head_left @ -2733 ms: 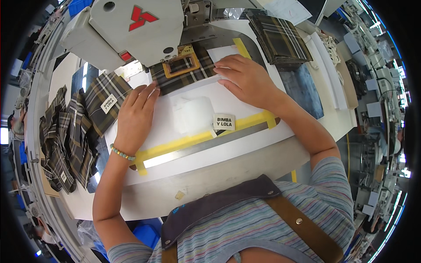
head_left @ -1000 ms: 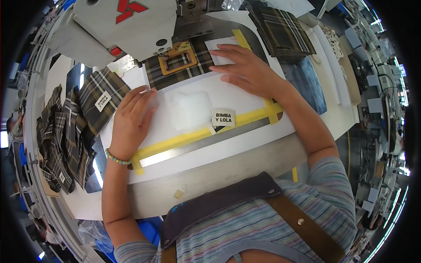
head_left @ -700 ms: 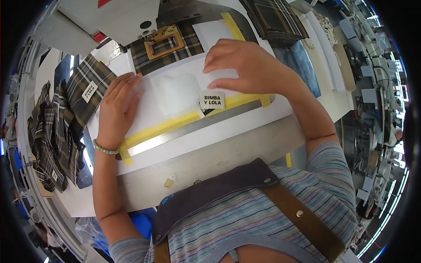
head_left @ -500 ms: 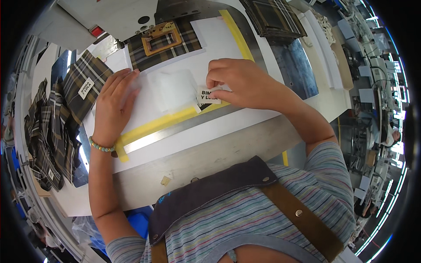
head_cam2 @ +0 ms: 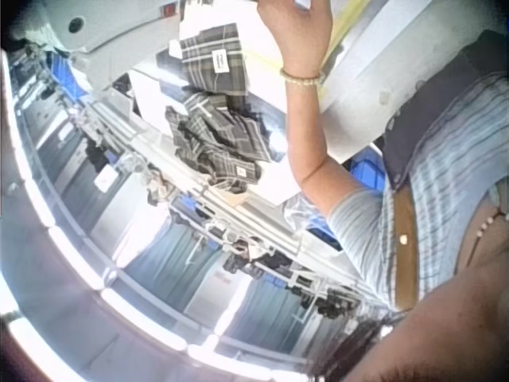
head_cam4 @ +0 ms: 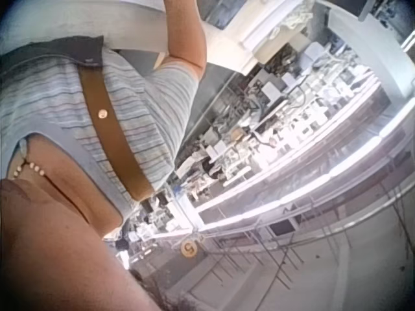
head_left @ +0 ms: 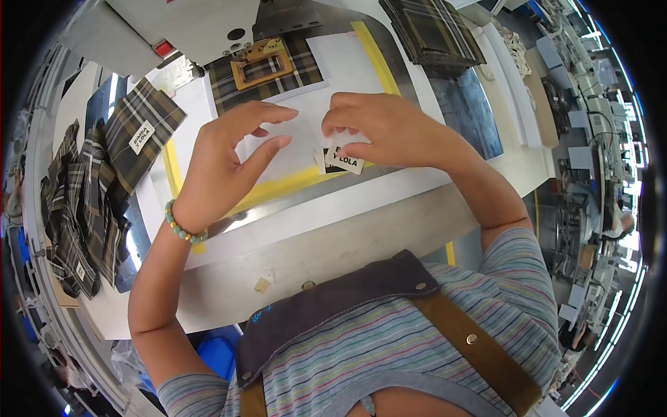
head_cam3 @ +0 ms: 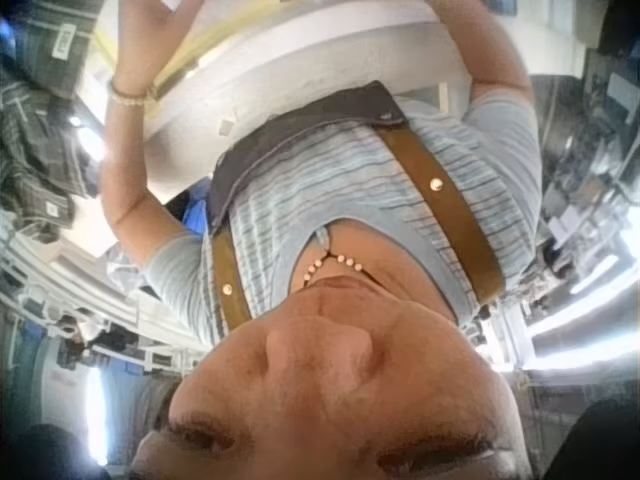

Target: The person is sewing brand labels onto plaid fabric pieces using an industrial sewing machine. They repeatedly pick up a fabric piece, place a label on it, and guide it through the machine to stitch the label in place. The finished pieces are stacked on the table.

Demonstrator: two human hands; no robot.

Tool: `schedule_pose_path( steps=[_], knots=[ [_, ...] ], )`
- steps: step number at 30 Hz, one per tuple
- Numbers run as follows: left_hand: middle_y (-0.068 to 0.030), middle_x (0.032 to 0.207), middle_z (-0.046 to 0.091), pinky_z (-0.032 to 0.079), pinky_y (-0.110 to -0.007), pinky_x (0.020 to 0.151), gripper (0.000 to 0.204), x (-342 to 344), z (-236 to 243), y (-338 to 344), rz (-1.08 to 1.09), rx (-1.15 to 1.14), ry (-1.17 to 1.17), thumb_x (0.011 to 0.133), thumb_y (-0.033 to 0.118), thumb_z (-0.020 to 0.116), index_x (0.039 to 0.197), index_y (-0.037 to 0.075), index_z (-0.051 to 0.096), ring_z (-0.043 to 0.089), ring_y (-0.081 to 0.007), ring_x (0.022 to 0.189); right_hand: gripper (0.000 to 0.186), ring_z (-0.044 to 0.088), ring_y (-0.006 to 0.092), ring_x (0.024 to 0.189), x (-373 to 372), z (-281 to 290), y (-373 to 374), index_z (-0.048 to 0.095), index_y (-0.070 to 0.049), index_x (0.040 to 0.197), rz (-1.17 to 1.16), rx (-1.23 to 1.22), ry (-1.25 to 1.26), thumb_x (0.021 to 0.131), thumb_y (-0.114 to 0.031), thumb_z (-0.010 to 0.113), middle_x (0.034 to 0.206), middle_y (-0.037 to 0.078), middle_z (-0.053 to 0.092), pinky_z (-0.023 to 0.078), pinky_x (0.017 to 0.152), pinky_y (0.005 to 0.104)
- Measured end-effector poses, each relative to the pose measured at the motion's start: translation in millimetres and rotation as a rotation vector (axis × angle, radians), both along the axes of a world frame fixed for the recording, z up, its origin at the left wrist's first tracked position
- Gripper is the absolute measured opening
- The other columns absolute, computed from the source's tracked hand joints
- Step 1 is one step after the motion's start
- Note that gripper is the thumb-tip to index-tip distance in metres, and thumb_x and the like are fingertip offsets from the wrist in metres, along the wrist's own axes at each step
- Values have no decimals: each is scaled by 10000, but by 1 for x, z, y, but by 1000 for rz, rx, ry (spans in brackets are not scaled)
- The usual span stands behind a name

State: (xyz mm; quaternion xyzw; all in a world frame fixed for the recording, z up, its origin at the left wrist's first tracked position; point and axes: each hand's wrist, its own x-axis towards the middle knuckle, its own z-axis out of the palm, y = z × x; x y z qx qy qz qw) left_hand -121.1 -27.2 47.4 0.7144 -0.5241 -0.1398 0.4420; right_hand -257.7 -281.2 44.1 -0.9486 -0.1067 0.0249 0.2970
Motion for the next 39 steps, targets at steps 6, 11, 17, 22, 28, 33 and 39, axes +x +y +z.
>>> schedule_pose_path(
  steps=[6,11,17,22,28,33,39],
  knots=[
    [-89,1250,792,574,-319,923,272,-2,-10,-8,15,-6,106,994,83,742,1260,39,774,717,-180,1054,122,705,274,906,2,7,-9,721,-31,986,46,67,61,943,-141,752,1014,89,699,545,776,400],
    [-33,1112,780,554,-270,874,253,-9,-12,-20,-9,60,430,985,87,791,1227,34,742,691,-97,995,94,718,286,859,22,36,-9,704,-24,947,119,109,-78,923,-106,743,908,95,728,542,738,425],
    [7,898,720,469,-236,736,126,-9,-26,-28,111,51,568,1004,102,785,976,30,686,580,-33,817,168,707,222,860,53,26,-2,770,-32,1076,177,280,-20,930,-108,740,967,79,774,550,769,373],
    [19,886,717,456,-216,710,89,1,-35,-19,189,-30,590,1024,81,753,991,29,689,585,-21,793,169,704,178,895,53,7,-5,810,-51,1074,-34,443,-123,968,-175,764,995,53,792,552,792,351],
    [7,939,745,476,-213,737,100,1,-38,-16,182,-49,649,1012,35,751,1076,30,673,616,-32,834,196,700,153,890,52,13,-13,823,-53,1060,-84,340,44,955,-218,806,966,44,793,543,809,328],
    [-44,1030,769,538,-277,801,287,-5,-18,-12,149,173,353,961,19,784,1230,39,689,698,-106,897,160,691,122,849,83,-8,-33,822,-38,1047,-258,486,113,959,-170,801,950,41,793,540,805,300],
    [-122,1127,735,581,-413,858,284,33,-25,-4,195,-45,-767,884,58,812,1150,13,724,696,-317,1009,212,742,174,849,148,-23,-34,840,-76,1041,-204,214,-6,931,-245,773,936,71,821,568,799,320]
  ],
)
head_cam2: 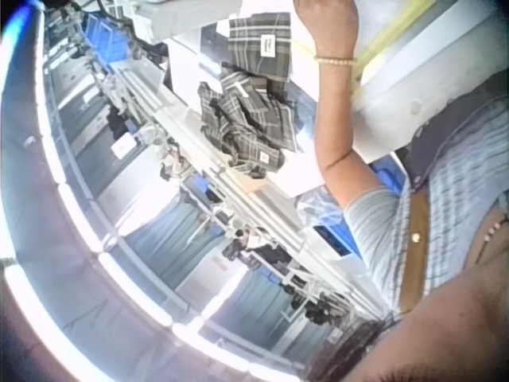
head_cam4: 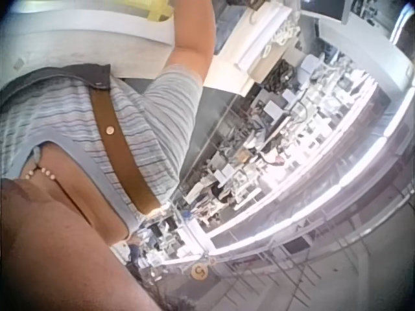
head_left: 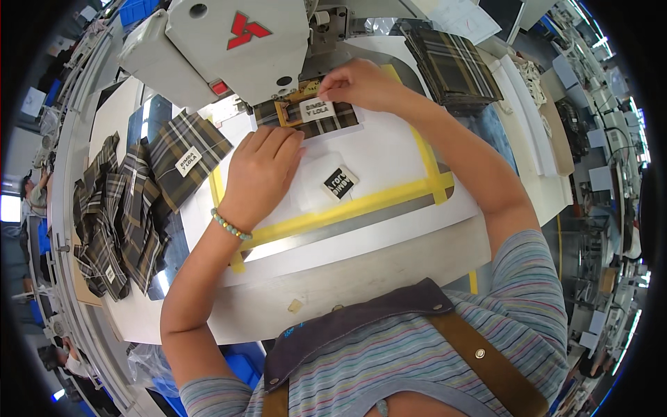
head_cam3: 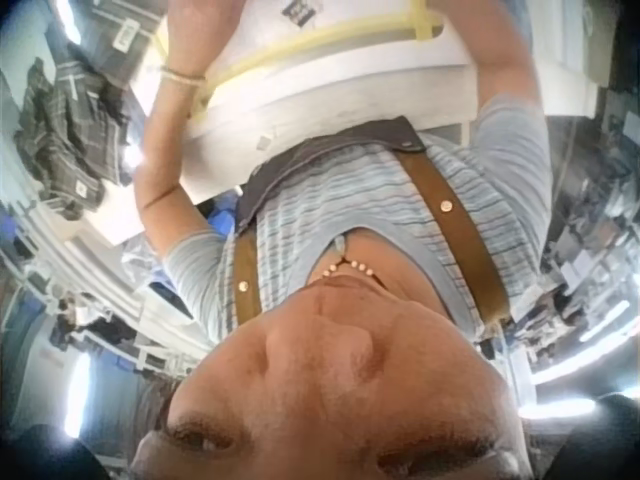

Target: The person is sewing brand labels onto plaid fabric pieces using an industrial sewing machine. They repeatedly pick up a fabric piece, place a label on it, and guide it through the machine to stitch the label in place. The finished pieces are stacked on the table.

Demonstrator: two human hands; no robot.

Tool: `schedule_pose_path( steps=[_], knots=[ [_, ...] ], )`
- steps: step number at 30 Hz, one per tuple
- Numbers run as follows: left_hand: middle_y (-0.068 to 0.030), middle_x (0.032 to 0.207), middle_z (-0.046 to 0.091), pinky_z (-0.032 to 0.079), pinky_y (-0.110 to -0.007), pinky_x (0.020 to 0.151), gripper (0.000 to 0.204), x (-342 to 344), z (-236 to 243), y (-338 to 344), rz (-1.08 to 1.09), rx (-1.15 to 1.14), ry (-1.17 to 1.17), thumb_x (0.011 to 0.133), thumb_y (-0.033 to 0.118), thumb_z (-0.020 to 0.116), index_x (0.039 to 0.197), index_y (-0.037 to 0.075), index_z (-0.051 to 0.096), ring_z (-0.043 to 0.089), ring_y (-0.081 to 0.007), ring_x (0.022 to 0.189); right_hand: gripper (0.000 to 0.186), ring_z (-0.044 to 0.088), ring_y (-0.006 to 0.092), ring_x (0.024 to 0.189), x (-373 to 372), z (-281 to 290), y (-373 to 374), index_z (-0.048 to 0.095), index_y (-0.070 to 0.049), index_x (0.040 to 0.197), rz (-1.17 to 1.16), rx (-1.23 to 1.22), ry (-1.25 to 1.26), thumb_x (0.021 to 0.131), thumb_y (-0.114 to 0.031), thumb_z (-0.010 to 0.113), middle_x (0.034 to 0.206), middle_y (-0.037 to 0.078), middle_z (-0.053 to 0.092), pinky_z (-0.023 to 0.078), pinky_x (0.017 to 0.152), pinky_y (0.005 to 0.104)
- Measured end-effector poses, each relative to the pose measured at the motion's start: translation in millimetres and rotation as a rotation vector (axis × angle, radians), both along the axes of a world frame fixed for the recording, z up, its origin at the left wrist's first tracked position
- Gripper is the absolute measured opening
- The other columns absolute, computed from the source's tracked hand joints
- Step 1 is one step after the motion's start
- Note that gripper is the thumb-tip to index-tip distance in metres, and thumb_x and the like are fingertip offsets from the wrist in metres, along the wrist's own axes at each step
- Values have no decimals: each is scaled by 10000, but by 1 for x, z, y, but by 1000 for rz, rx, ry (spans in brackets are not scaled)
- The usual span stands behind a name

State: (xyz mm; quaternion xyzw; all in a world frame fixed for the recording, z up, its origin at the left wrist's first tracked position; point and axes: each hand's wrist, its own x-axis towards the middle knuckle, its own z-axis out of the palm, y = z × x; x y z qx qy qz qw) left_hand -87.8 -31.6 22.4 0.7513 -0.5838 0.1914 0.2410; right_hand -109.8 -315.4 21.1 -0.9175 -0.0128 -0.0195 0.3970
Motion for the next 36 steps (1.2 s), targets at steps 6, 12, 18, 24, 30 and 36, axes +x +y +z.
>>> schedule_pose_path(
  steps=[6,12,18,24,30,36],
  knots=[
    [-127,1264,744,584,-424,987,320,29,-17,1,-53,6,-5,896,58,793,1201,3,717,693,-337,1156,198,778,237,903,26,5,15,844,-80,942,35,-100,4,872,-255,784,953,87,828,592,844,354],
    [-120,1419,699,517,-445,1132,421,27,-21,1,-5,126,48,970,143,738,1362,1,678,610,-342,1345,184,760,175,799,27,-2,18,831,-51,952,-10,-74,-66,886,-221,844,868,85,814,574,760,322],
    [-116,1477,669,477,-456,1182,486,27,-21,0,23,173,68,995,188,717,1441,13,638,568,-350,1401,176,759,187,788,23,-8,19,831,-49,951,-11,-66,-122,887,-213,842,851,82,800,579,757,335],
    [-132,1488,635,453,-457,1204,509,25,-24,0,42,175,79,974,164,737,1444,7,622,526,-356,1438,171,730,277,1084,-5,2,17,826,-77,1028,120,-349,-341,920,-162,724,1207,84,772,597,902,422],
    [-162,1499,598,432,-481,1187,526,33,-29,-3,-8,137,137,952,193,771,1402,-10,589,490,-375,1466,234,661,274,1205,-28,-13,7,783,-41,1128,322,-512,-488,915,-44,686,1220,51,742,593,970,408],
    [-164,1533,582,372,-481,1257,496,33,-26,0,0,166,171,975,176,746,1403,11,558,463,-386,1503,274,651,268,1220,-21,-8,14,772,-55,1163,349,-642,-439,906,-50,679,1297,43,731,569,1033,405]
  ],
)
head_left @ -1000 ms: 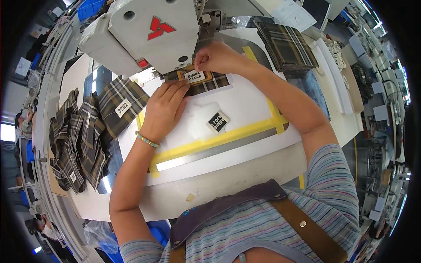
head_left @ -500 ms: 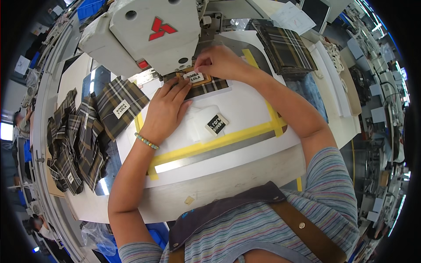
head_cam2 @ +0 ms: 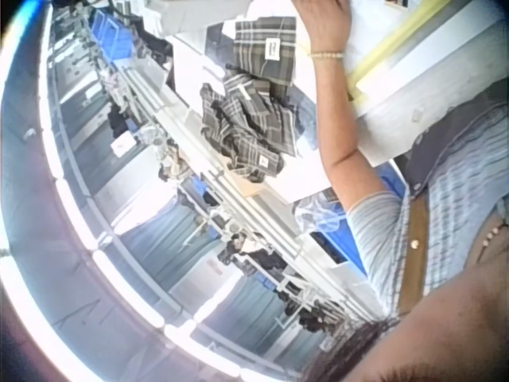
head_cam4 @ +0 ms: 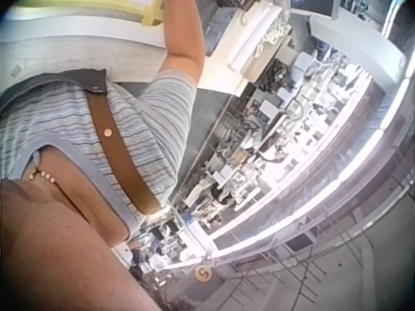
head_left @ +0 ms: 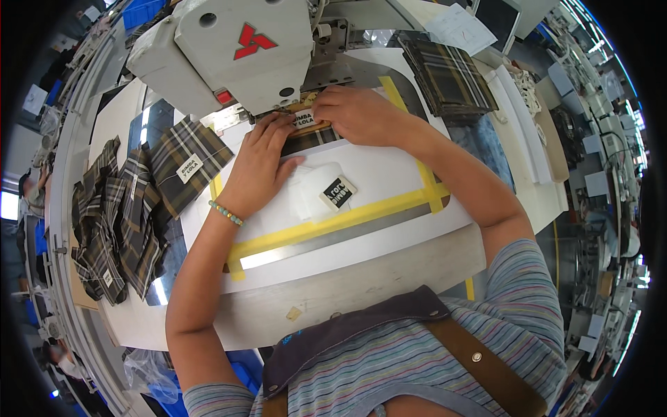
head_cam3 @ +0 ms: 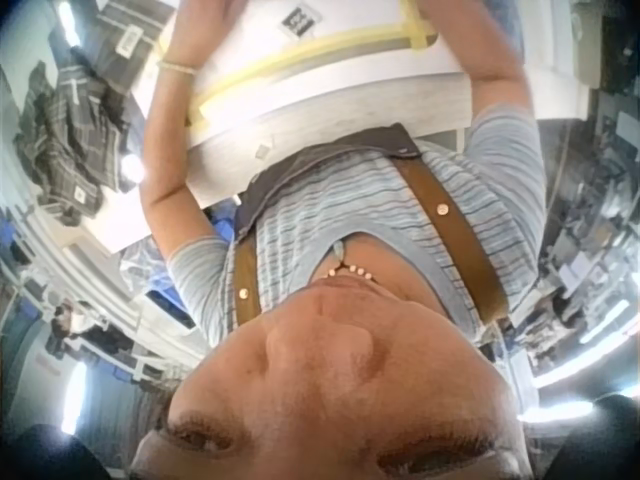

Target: The person is sewing brand labels onto plaid fabric pieces using an industrial sewing machine. They repeatedly pick up a fabric piece, place a label on it, and guide it through the machine to stitch the label in place. The finished pieces are stacked on the table.

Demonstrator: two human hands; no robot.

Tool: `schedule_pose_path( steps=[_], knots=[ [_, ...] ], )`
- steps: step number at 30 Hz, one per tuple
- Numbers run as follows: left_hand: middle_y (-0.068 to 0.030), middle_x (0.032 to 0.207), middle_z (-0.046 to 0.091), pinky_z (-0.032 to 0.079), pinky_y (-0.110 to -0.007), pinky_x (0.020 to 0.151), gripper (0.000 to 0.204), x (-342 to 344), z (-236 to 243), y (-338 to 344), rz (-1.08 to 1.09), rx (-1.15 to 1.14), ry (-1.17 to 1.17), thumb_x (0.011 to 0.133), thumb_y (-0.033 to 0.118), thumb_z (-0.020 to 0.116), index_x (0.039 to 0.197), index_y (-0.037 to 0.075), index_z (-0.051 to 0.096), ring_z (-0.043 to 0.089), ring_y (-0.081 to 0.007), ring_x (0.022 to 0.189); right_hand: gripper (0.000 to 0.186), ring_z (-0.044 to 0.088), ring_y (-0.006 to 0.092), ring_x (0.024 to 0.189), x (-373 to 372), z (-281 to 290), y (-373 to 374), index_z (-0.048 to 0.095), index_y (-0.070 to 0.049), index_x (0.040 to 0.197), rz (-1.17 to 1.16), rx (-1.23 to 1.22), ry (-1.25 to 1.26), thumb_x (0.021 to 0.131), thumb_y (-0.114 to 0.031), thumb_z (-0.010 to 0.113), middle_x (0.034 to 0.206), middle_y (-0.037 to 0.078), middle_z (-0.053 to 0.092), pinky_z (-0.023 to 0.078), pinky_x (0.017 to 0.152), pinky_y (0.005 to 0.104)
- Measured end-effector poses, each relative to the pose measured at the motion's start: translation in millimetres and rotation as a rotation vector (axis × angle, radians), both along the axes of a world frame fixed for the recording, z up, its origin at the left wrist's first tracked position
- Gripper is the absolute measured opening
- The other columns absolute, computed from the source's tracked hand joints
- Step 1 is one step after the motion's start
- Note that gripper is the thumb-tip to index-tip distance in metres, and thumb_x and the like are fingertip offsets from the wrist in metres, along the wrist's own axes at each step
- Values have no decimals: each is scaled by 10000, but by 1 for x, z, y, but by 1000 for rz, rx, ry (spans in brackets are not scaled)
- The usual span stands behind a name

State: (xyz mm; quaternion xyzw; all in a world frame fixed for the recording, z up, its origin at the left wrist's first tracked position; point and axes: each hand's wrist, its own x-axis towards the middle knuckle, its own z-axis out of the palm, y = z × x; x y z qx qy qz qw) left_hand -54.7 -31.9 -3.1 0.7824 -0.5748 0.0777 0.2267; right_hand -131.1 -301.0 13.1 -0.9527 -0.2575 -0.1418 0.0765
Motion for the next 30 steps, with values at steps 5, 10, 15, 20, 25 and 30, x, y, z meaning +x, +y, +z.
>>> schedule_pose_path(
  steps=[5,10,15,20,25,30],
  knots=[
    [-173,1546,578,413,-482,1227,459,4,-1,5,-28,-32,10,982,177,737,1375,-11,592,512,-393,1461,354,631,292,1279,2,-24,12,751,-63,1247,80,72,-145,912,-14,647,1351,63,714,530,1117,425],
    [-190,1501,623,462,-469,1190,430,4,5,18,64,22,-38,994,175,731,1358,-37,643,570,-384,1406,411,613,287,1308,2,-33,13,744,-98,1327,48,205,-78,940,-13,636,1413,31,693,515,1145,429],
    [-201,1467,650,470,-472,1182,419,8,7,20,63,77,-92,999,176,730,1348,-46,661,587,-387,1381,423,592,287,1314,1,-33,11,744,-119,1337,40,219,-59,945,-12,627,1454,5,675,509,1153,425],
    [-202,1466,650,474,-472,1179,415,8,15,19,59,125,-106,996,174,731,1341,-47,662,594,-391,1371,426,588,296,1290,0,-29,13,743,-119,1341,55,195,-65,946,-15,621,1460,13,673,505,1156,430],
    [-207,1464,649,480,-470,1172,412,8,17,18,52,139,-106,996,170,729,1341,-45,661,597,-396,1364,413,594,302,1271,3,-32,12,762,-100,1301,58,225,-52,933,3,607,1449,32,679,506,1145,434],
    [-207,1453,654,488,-470,1161,410,8,19,18,49,148,-84,992,160,730,1340,-46,661,605,-400,1350,403,596,309,1263,2,-29,12,777,-84,1271,78,269,-31,925,12,593,1433,47,688,505,1142,435]
  ],
)
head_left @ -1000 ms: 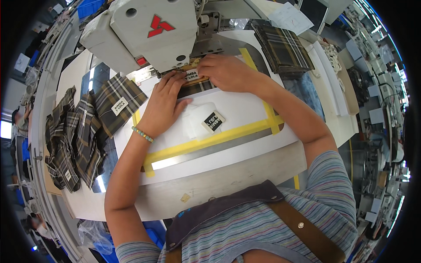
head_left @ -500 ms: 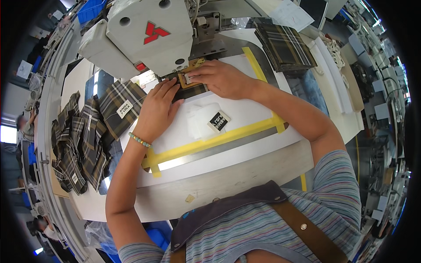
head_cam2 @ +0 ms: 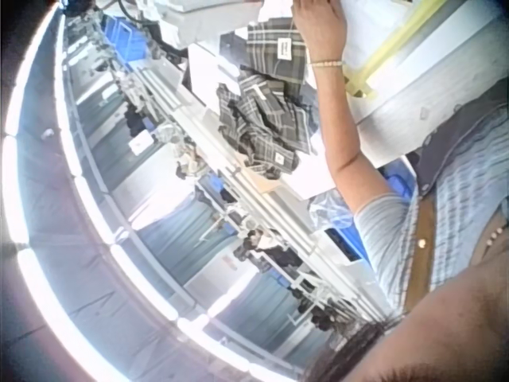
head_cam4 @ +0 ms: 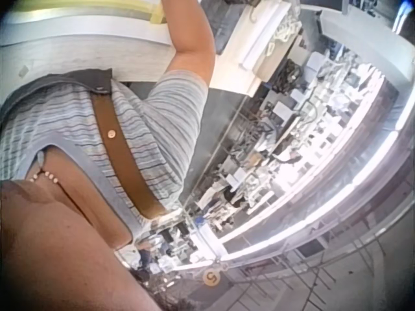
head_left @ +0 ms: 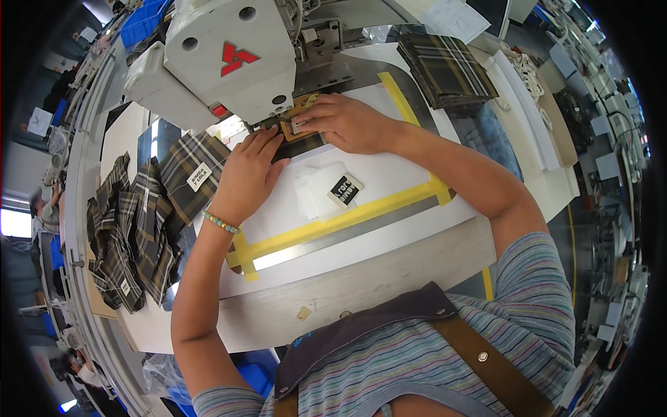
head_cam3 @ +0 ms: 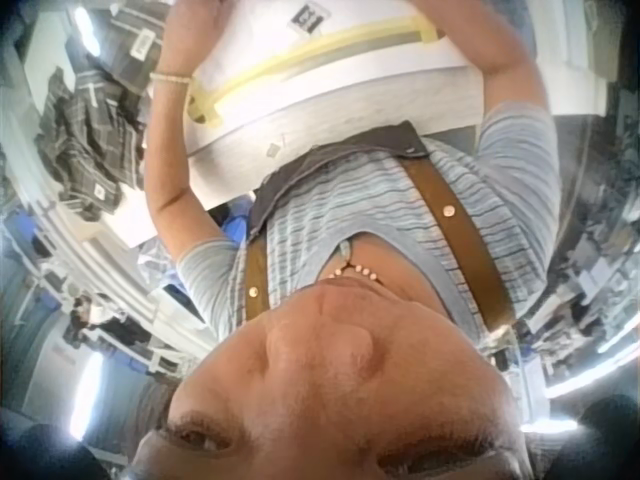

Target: The person is sewing brand labels onto plaid fabric pieces using an industrial sewing machine. They repeatedly pick up a fabric piece, place a label on it, and guide it through the machine to stitch the label in place. The finished pieces are stacked on the table.

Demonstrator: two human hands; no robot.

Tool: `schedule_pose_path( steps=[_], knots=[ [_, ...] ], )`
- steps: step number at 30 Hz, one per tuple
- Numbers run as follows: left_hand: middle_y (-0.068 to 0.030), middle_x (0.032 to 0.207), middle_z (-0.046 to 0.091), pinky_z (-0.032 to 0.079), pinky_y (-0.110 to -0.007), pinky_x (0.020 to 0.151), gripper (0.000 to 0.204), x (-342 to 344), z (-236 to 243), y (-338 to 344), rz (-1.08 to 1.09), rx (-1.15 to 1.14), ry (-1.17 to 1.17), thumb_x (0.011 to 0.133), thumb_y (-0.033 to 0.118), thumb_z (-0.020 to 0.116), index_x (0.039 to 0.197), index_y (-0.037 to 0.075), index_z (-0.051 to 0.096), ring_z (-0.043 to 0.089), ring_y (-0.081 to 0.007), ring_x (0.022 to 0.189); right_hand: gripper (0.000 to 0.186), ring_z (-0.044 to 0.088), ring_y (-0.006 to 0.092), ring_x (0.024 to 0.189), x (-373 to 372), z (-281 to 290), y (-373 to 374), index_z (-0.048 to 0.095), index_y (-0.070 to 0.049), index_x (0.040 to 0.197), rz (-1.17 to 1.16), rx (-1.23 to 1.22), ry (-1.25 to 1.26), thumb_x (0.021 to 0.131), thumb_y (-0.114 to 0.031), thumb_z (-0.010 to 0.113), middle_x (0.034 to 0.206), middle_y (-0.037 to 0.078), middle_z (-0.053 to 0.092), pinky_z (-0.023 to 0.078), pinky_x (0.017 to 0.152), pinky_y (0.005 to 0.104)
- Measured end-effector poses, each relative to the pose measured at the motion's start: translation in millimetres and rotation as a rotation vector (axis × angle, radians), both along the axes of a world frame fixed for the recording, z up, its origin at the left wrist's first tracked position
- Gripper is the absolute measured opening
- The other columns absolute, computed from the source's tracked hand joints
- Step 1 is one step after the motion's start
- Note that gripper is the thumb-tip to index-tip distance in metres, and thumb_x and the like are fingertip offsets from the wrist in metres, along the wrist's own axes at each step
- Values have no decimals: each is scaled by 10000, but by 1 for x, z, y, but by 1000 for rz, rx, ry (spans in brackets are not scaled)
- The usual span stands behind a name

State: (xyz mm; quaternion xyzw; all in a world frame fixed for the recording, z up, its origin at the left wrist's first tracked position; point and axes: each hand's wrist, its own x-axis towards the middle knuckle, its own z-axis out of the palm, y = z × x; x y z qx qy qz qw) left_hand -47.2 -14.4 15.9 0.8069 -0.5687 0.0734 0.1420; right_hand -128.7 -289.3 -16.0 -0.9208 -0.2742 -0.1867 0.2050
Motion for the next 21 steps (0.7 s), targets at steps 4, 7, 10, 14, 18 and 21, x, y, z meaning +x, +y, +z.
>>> schedule_pose_path(
  steps=[4,7,10,14,18,21],
  knots=[
    [-199,1424,663,504,-455,1139,420,1,2,-2,-24,9,-11,981,173,739,1330,-50,664,620,-385,1312,403,590,313,1288,1,-3,-3,776,-83,1276,7,13,-10,925,8,597,1430,55,692,499,1152,439],
    [-196,1404,670,510,-447,1128,426,1,5,-1,-15,21,-12,977,178,742,1325,-54,665,627,-379,1292,401,583,315,1313,0,-4,0,770,-79,1286,-6,4,-17,933,4,599,1439,55,689,493,1162,439],
    [-199,1391,673,512,-444,1123,428,2,6,-1,-23,17,1,977,175,742,1329,-55,664,629,-381,1281,359,577,316,1327,-1,0,-3,760,-62,1284,14,23,17,965,-41,598,1432,73,691,467,1185,434],
    [-208,1455,649,496,-471,1141,412,1,8,-1,22,43,50,992,150,732,1347,-48,664,613,-406,1322,334,566,320,1352,3,-5,-1,754,-43,1278,4,11,5,988,-79,591,1440,84,686,451,1200,435],
    [-205,1474,640,486,-475,1153,424,6,6,0,10,33,35,991,154,734,1358,-46,658,597,-404,1349,335,559,324,1365,14,-5,-5,752,-24,1269,-13,-2,20,994,-87,572,1444,96,680,450,1205,435],
    [-193,1491,636,481,-479,1159,437,7,8,5,12,36,17,983,152,741,1368,-38,655,588,-398,1366,335,555,323,1373,19,-1,-5,753,-16,1261,-11,-6,13,996,-88,561,1440,101,680,448,1208,436]
  ],
)
